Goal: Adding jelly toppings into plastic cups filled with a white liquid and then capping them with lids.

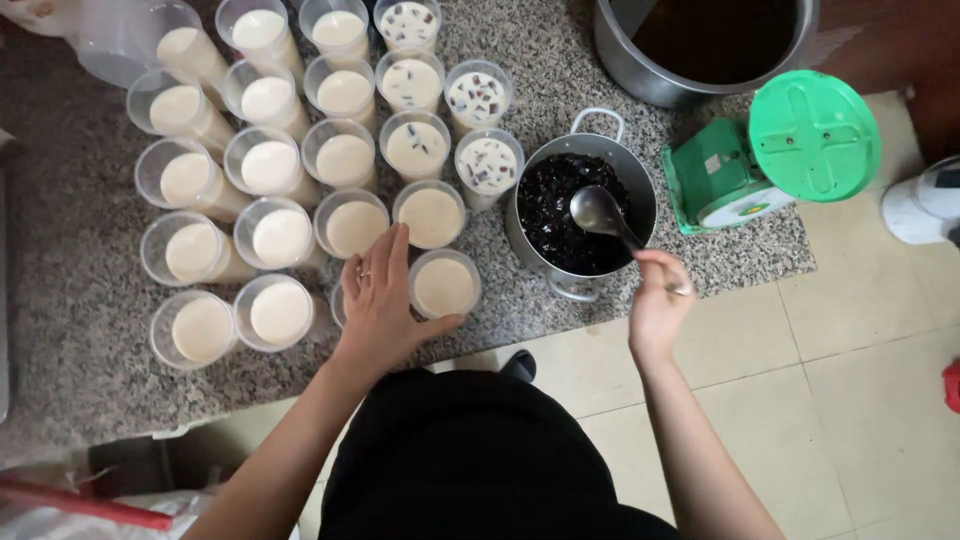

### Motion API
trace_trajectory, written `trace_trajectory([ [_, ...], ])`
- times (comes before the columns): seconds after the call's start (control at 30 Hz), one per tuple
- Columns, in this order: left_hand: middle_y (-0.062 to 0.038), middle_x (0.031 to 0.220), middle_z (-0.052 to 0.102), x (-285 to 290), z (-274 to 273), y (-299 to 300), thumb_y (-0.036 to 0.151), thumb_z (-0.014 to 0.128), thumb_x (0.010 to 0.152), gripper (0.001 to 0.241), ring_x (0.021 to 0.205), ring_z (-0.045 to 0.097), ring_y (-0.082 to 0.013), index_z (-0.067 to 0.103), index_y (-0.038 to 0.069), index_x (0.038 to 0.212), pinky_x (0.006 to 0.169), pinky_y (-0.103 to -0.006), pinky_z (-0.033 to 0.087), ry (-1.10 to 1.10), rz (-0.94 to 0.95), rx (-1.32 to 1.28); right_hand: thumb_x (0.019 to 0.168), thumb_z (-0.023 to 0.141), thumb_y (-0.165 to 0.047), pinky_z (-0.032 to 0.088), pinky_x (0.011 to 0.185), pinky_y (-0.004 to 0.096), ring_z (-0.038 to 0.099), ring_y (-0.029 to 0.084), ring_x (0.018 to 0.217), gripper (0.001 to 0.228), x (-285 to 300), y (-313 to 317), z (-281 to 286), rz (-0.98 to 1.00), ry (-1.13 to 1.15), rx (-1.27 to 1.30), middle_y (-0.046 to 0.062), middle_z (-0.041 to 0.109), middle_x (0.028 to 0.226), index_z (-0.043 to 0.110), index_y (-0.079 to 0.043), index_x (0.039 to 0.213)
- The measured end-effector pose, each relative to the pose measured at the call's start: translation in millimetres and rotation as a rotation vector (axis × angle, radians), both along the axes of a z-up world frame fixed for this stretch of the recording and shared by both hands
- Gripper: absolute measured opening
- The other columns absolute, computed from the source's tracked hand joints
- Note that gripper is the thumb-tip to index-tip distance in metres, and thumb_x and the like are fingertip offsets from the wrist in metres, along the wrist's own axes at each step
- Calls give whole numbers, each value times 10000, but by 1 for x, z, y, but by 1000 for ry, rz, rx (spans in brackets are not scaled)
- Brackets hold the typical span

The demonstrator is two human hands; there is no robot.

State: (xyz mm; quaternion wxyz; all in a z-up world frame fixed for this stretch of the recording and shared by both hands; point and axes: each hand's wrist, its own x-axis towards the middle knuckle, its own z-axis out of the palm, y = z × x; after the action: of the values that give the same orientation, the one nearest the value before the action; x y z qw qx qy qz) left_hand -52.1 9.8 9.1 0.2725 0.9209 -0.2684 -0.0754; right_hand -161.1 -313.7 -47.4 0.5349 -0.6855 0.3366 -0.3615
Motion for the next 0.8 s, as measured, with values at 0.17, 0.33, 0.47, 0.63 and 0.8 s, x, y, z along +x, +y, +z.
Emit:
trace_trajectory([
  [0.17, -235, 1679, 250, -18, 9, -9, 585, 952, 614, 1439, 1535, 258, -480, 156, 30, 1677, 1226, -661, 99, 55, 68, -35, 912, 645, 43, 401, 685, 229, 536, 76, 636, 244, 5, -3, -31, 160, 110, 164, 27, 726, 783, 784, -154, 872],
  [0.33, -234, 1684, 251, -44, 16, -19, 490, 972, 652, 1377, 1564, 225, -408, 171, 21, 1669, 1228, -618, 53, 52, 168, -52, 882, 617, -68, 182, 310, 224, 309, 73, 288, 117, -1, -12, -11, 125, 7, 626, 128, 768, 789, 682, -164, 901],
  [0.47, -259, 1625, 311, -63, 18, -22, 395, 970, 670, 1328, 1524, 274, -408, 183, -15, 1658, 1189, -673, 78, -9, 229, -81, 923, 590, -122, 187, 345, 216, 293, 72, 283, 106, -11, -34, -8, 169, -9, 771, 179, 802, 994, 604, -214, 976],
  [0.63, -255, 1611, 299, -72, 5, -15, 418, 965, 667, 1348, 1521, 267, -394, 167, -22, 1660, 1179, -680, 75, -46, 265, -62, 924, 592, -113, 187, 333, 204, 308, 65, 281, 114, -20, -45, -7, 203, 4, 692, 171, 804, 975, 604, -219, 963],
  [0.8, -220, 1631, 291, -63, 5, -6, 419, 954, 681, 1295, 1540, 247, -356, 205, -5, 1648, 1190, -652, 69, -27, 221, -57, 934, 589, -117, 180, 339, 216, 285, 69, 283, 132, -25, -45, -4, 157, -34, 793, 202, 791, 1009, 587, -226, 1010],
])
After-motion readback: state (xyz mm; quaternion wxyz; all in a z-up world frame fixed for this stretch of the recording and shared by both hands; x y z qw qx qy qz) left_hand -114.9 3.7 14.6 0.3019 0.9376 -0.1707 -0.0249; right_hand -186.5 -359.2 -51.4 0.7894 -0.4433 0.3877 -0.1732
